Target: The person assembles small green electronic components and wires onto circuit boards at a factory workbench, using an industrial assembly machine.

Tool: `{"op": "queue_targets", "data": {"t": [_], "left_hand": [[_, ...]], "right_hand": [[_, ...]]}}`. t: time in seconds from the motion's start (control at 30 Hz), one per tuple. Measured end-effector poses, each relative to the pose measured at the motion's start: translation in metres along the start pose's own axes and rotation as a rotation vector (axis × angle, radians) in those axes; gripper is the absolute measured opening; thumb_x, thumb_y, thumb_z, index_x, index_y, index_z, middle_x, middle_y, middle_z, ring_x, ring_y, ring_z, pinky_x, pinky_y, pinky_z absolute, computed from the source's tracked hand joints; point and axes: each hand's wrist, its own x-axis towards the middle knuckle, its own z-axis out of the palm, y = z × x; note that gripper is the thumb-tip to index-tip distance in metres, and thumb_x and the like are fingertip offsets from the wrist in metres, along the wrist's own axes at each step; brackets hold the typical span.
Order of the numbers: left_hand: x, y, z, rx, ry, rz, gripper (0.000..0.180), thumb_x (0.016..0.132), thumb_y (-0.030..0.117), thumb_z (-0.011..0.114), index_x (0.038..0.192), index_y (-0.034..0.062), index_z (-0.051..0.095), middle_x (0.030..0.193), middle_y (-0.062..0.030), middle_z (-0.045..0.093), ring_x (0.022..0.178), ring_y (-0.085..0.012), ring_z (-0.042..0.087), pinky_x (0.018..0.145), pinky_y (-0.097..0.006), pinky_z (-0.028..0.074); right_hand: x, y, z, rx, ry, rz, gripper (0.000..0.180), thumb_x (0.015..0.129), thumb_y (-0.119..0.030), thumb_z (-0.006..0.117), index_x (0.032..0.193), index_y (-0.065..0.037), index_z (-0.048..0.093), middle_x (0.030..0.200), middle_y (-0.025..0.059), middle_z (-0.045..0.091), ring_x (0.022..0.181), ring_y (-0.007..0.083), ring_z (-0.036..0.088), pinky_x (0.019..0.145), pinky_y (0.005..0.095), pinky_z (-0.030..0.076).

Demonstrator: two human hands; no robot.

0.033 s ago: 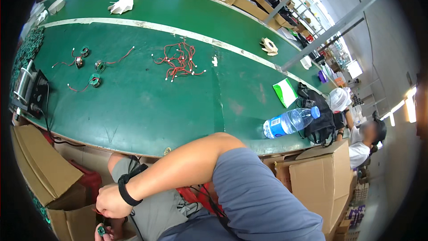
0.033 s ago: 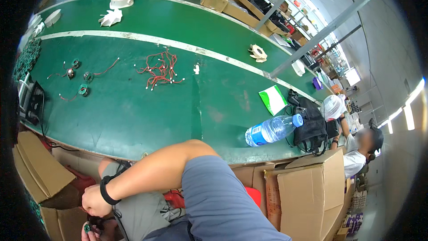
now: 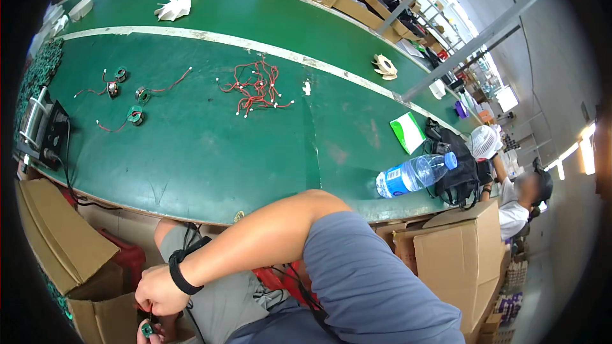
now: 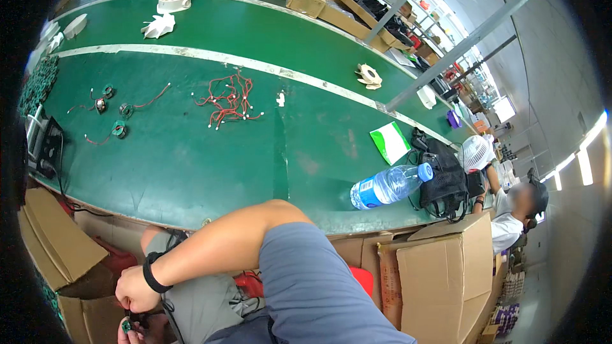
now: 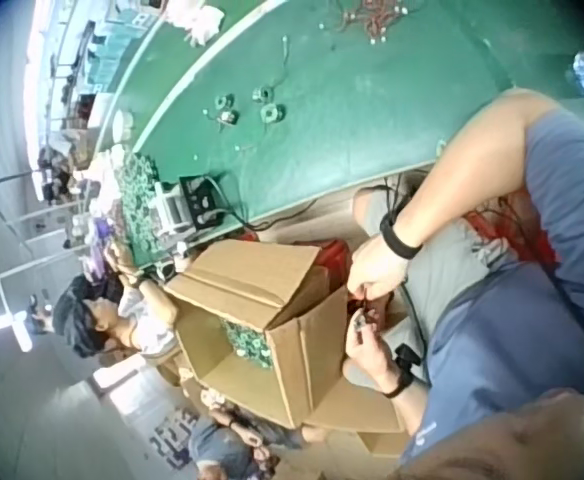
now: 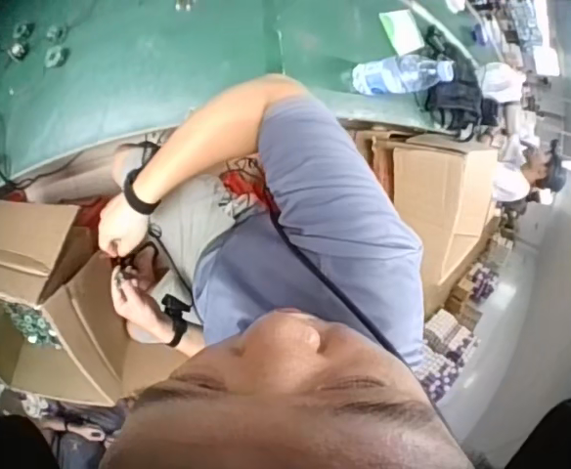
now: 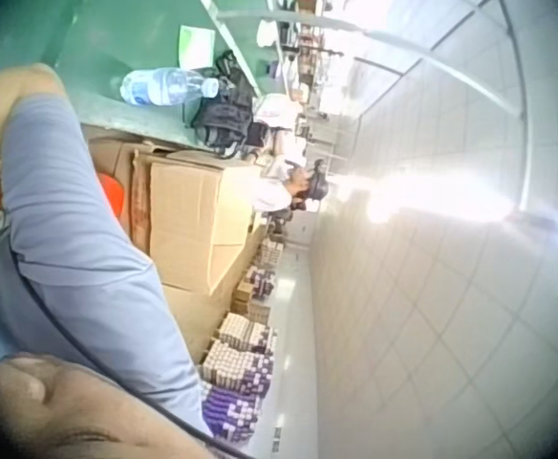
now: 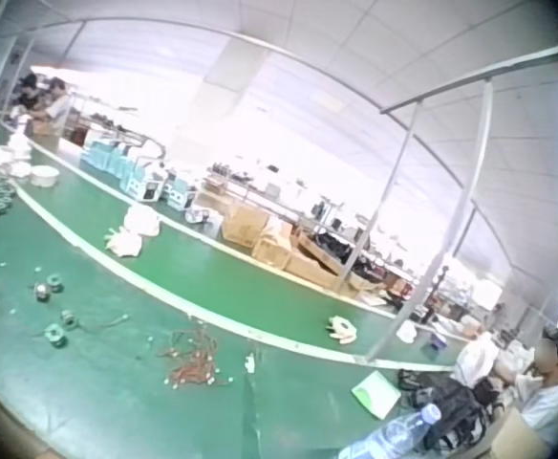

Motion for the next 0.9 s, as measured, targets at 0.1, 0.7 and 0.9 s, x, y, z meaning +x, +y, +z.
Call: {"op": "queue_targets", "data": {"t": [0.1, 0.7, 0.9], "left_hand": [[-0.006, 0.005, 0.011, 0.061, -0.011, 0.061, 0.030, 0.099, 0.013, 0.057, 0.120, -0.0079, 0.064, 0.099, -0.0071, 0.067, 0.087, -0.0146, 0.061, 0.077, -0.025, 0.049], [-0.001, 0.011, 0.016, 0.004, 0.016, 0.027, 0.031, 0.097, 0.010, 0.058, 0.122, -0.0088, 0.063, 0.107, -0.0123, 0.069, 0.095, -0.0194, 0.064, 0.084, -0.030, 0.052], [0.001, 0.012, 0.019, 0.122, -0.020, 0.087, 0.032, 0.095, 0.010, 0.061, 0.120, -0.0098, 0.064, 0.108, -0.0117, 0.069, 0.093, -0.0190, 0.064, 0.082, -0.030, 0.052]], "right_hand": [[0.004, 0.002, 0.010, 0.143, -0.067, -0.057, 0.016, 0.081, -0.015, 0.061, 0.082, -0.004, 0.073, 0.072, 0.0104, 0.072, 0.074, 0.0293, 0.070, 0.070, 0.0409, 0.055], [-0.003, -0.009, 0.018, -0.091, -0.019, -0.125, 0.013, 0.080, -0.020, 0.063, 0.081, -0.010, 0.071, 0.080, 0.0136, 0.071, 0.082, 0.0366, 0.068, 0.070, 0.0461, 0.053], [-0.006, -0.010, 0.005, -0.197, -0.004, -0.134, 0.017, 0.081, -0.020, 0.063, 0.076, -0.005, 0.068, 0.073, 0.0161, 0.069, 0.072, 0.0375, 0.068, 0.061, 0.0476, 0.052]]}}
